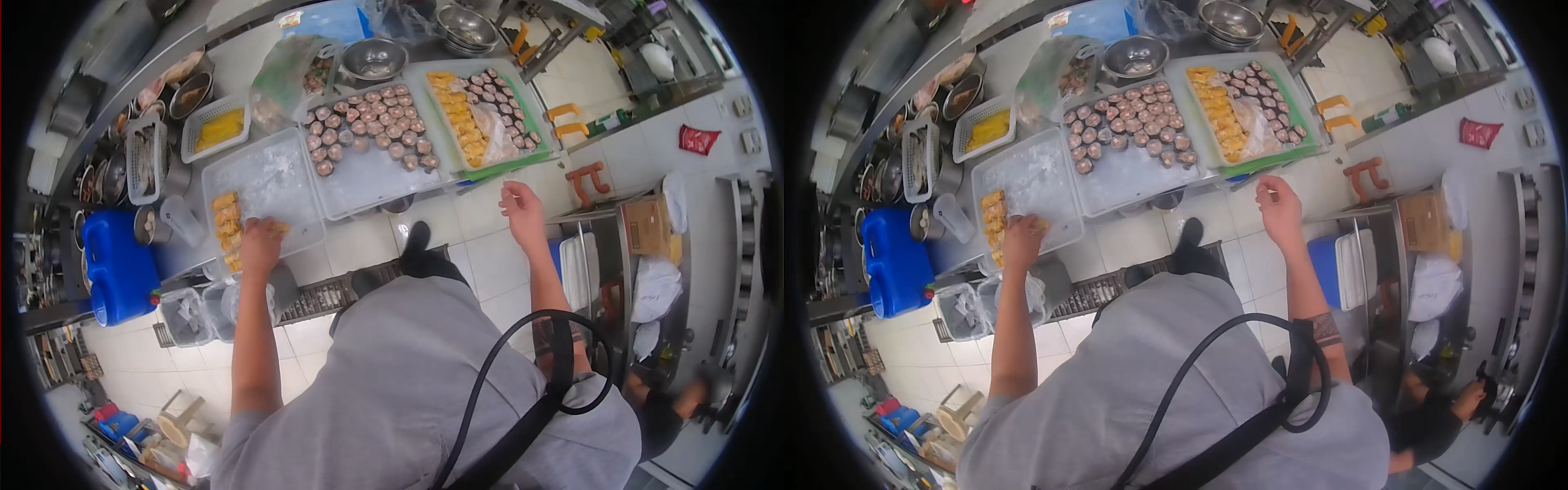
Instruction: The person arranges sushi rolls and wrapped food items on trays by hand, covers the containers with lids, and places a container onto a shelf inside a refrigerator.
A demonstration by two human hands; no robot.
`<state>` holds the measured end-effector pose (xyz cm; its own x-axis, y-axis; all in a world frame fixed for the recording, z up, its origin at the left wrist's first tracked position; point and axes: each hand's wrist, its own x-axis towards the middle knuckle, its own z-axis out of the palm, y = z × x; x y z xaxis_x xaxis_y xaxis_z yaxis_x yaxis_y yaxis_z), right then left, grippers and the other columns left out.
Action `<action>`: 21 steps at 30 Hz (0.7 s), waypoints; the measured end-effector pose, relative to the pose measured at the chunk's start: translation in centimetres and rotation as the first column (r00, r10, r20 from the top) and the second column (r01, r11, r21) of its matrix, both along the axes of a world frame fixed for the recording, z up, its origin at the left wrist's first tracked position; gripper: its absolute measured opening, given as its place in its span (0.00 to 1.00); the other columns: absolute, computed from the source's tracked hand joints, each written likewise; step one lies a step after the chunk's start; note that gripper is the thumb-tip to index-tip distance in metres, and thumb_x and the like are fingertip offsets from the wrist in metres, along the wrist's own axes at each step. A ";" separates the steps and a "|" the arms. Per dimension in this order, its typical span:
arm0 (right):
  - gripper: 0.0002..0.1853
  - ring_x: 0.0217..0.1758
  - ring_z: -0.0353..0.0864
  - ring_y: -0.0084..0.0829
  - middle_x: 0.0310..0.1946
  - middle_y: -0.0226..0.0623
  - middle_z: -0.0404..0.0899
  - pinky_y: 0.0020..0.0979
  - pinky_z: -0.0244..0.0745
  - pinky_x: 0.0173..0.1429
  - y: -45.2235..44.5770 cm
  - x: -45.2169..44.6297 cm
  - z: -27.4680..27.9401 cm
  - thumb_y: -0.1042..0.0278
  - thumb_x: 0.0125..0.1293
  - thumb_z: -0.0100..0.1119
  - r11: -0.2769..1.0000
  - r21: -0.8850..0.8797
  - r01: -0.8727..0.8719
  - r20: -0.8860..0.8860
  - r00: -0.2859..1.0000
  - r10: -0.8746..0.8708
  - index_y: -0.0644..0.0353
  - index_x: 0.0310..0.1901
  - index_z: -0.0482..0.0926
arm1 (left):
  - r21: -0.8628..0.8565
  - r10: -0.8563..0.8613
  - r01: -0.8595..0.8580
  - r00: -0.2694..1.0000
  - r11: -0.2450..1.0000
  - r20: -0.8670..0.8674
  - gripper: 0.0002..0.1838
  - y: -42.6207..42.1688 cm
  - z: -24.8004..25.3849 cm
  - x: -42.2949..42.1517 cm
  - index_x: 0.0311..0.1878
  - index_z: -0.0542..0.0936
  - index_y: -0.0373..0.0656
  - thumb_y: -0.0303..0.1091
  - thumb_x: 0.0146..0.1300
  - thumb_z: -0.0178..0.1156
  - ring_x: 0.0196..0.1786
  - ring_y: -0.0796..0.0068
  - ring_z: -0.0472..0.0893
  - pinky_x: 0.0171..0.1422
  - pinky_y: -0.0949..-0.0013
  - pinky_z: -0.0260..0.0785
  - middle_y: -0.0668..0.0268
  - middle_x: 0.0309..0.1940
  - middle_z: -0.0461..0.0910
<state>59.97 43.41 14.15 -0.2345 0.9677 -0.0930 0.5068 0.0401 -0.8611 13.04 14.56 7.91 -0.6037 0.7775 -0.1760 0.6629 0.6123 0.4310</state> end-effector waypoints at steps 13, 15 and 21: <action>0.16 0.50 0.87 0.35 0.52 0.43 0.84 0.35 0.83 0.53 12.6 5.1 -0.7 0.71 0.72 0.68 0.922 0.369 -0.114 0.267 0.964 0.013 0.60 0.59 0.83 | 0.150 0.086 -0.043 0.951 0.988 -0.297 0.30 8.8 4.8 7.4 0.68 0.82 0.41 0.38 0.62 0.74 0.70 0.41 0.75 0.75 0.49 0.70 0.44 0.74 0.71; 0.19 0.55 0.86 0.48 0.55 0.50 0.83 0.44 0.83 0.57 15.9 5.8 -0.5 0.72 0.68 0.69 0.921 0.345 -0.183 0.236 0.966 0.103 0.61 0.60 0.83 | 0.221 0.083 -0.036 0.975 0.975 -0.205 0.28 11.5 5.8 11.5 0.67 0.82 0.42 0.35 0.64 0.73 0.68 0.44 0.77 0.74 0.50 0.71 0.46 0.74 0.71; 0.25 0.57 0.84 0.51 0.60 0.51 0.80 0.46 0.80 0.61 24.0 5.8 -0.3 0.71 0.67 0.68 0.829 0.164 -0.534 0.474 0.780 0.408 0.61 0.66 0.78 | 0.211 0.017 -0.006 0.999 0.977 -0.047 0.26 16.9 5.7 21.3 0.67 0.81 0.42 0.34 0.66 0.72 0.68 0.48 0.78 0.71 0.53 0.74 0.50 0.70 0.75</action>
